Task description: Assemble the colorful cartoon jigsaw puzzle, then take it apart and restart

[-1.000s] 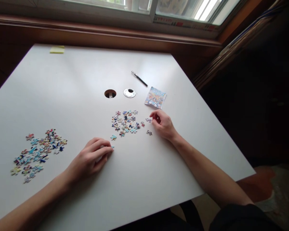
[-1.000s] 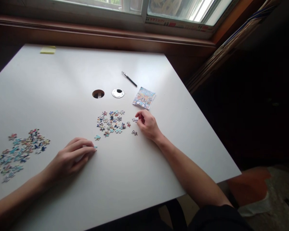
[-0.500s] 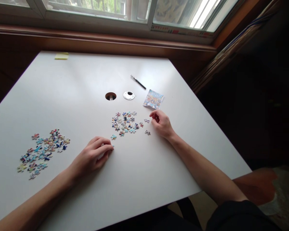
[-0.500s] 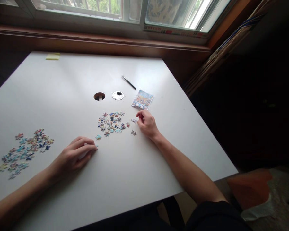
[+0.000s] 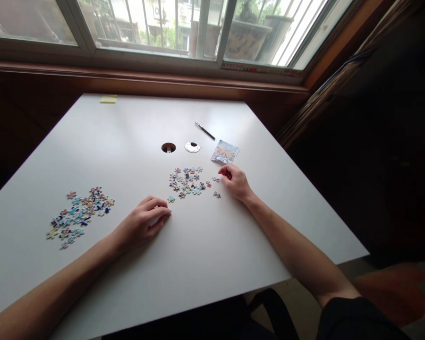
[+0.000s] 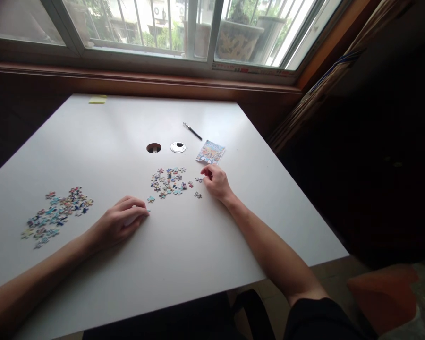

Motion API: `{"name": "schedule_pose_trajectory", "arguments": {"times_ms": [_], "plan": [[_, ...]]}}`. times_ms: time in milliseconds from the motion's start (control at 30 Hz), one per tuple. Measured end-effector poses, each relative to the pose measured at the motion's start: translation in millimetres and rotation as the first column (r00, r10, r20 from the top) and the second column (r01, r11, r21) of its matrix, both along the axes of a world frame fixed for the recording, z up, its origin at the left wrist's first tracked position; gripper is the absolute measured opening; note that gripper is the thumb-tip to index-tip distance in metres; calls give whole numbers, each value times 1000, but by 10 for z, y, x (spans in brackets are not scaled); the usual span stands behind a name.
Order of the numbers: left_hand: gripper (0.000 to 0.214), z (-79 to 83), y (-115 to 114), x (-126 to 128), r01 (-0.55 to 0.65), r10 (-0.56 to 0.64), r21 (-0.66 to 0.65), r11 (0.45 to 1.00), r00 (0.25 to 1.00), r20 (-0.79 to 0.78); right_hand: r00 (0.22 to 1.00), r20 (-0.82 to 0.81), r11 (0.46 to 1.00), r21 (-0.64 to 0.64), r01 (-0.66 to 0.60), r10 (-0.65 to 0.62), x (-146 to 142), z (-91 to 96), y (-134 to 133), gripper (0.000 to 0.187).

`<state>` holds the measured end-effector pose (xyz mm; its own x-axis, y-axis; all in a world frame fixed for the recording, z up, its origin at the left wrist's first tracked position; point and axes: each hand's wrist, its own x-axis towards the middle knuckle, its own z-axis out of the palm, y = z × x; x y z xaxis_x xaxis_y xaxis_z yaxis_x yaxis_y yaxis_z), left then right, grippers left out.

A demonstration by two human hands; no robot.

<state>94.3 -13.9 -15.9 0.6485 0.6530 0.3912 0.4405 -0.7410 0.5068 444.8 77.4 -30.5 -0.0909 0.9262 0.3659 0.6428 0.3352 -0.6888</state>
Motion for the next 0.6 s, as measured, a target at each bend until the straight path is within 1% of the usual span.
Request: {"name": "schedule_pose_trajectory", "arguments": {"times_ms": [233, 333, 400, 500, 600], "plan": [[18, -6, 2, 12, 4, -4, 11, 1000, 1000, 6, 1000, 11, 1000, 14, -10, 10, -5, -32, 31, 19], [18, 0, -4, 8, 6, -6, 15, 1000, 1000, 4, 999, 21, 999, 5, -33, 33, 12, -14, 31, 22], [18, 6, -8, 2, 5, -5, 17, 1000, 1000, 2, 997, 28, 997, -21, -75, 75, 46, 9, 34, 27], [19, 17, -15, -2, 2, -2, 17, 1000, 1000, 5, 980, 48, 977, -96, -188, 194, 116, 41, 51, 37], [19, 22, -24, 0, -10, 10, 4, 1000, 1000, 2, 957, 89, 952, -156, -262, 277, 174, 62, 69, 36]]}}
